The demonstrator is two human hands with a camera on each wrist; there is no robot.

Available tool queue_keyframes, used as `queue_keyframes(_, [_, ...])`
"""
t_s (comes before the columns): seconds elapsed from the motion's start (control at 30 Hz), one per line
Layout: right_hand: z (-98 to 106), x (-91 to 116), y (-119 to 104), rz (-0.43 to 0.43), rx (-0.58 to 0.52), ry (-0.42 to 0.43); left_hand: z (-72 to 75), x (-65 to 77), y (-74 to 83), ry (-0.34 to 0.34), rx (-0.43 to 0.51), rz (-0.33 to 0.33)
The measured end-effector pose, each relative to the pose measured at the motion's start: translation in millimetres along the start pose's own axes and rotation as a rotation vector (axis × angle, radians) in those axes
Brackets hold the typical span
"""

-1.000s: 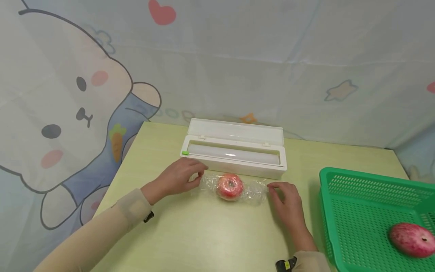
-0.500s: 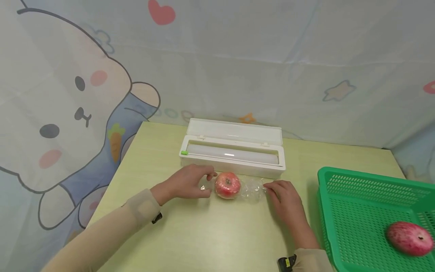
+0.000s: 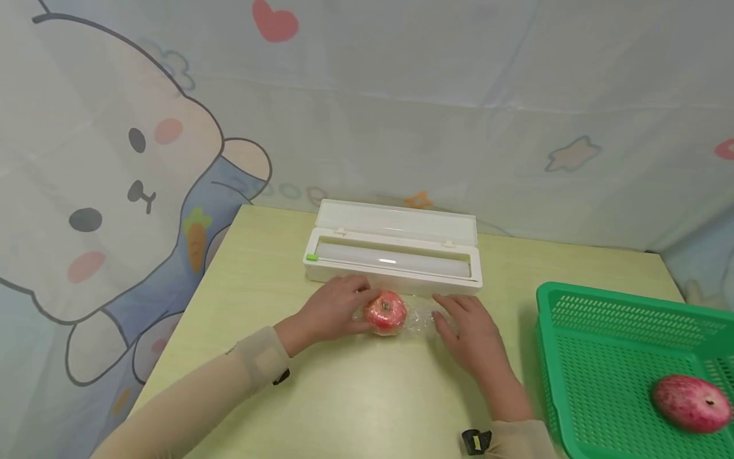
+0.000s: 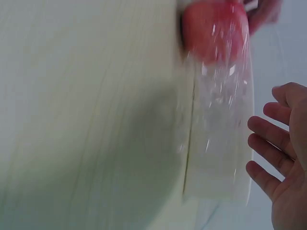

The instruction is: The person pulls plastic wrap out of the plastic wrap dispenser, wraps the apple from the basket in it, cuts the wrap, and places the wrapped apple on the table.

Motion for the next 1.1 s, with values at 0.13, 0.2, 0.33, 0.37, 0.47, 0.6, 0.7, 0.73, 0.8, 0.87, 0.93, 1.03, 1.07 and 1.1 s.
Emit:
queue_keyframes(0.13, [-22, -13, -21, -0.023, -0.02, -0.134, 5.9, 3.3, 5.7, 0.063, -0.033, -0.048])
queue_keyframes(0.2, [-33, -15, -27, -0.041, -0.022, -0.2, 7.6, 5.0, 8.1, 0.103, -0.034, -0.075])
queue_keyframes(0.33, [-47, -13, -31, -0.083, -0.007, -0.286, 9.4, 7.6, 11.7, 0.145, -0.007, -0.103])
queue_keyframes(0.37, [-48, -12, -32, -0.088, -0.001, -0.298, 9.8, 7.3, 11.9, 0.154, 0.005, -0.1])
queue_keyframes(0.47, [-50, -10, -33, -0.104, 0.009, -0.301, 9.0, 3.8, 10.6, 0.156, 0.044, -0.064])
queue_keyframes(0.6, [-49, -8, -35, -0.094, 0.018, -0.278, 0.7, -5.2, 8.8, 0.095, 0.082, 0.018])
queue_keyframes(0.7, [-50, -6, -37, -0.073, 0.017, -0.263, -7.1, -11.0, 10.1, 0.015, 0.078, 0.069])
queue_keyframes(0.73, [-51, -6, -38, -0.062, 0.015, -0.258, -8.6, -12.5, 11.4, -0.007, 0.068, 0.077])
queue_keyframes(0.8, [-52, -5, -40, -0.038, 0.014, -0.246, -11.7, -15.1, 14.0, -0.039, 0.044, 0.086])
queue_keyframes(0.87, [-53, -4, -42, -0.022, 0.006, -0.235, -14.2, -16.5, 16.1, -0.059, 0.026, 0.088])
queue_keyframes(0.93, [-55, -3, -43, -0.022, 0.0, -0.234, -16.0, -16.7, 17.5, -0.069, 0.022, 0.089])
queue_keyframes(1.03, [-57, 0, -44, -0.058, -0.007, -0.25, -17.5, -14.5, 17.4, -0.07, 0.041, 0.1])
queue_keyframes(1.07, [-58, 1, -43, -0.075, -0.005, -0.258, -17.0, -13.4, 17.5, -0.067, 0.053, 0.103])
queue_keyframes(1.1, [-59, 2, -43, -0.09, -0.001, -0.265, -16.7, -12.1, 17.5, -0.061, 0.065, 0.103])
Point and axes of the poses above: each hand's wrist, its own x-axis away from the middle knuckle, its own z-axis out of the back of the hand, y = z × x, the point moved 8 cm from there along -x, towards the middle knuckle, and after that the axes turned 3 degrees about -x, right-handed, at the moved point
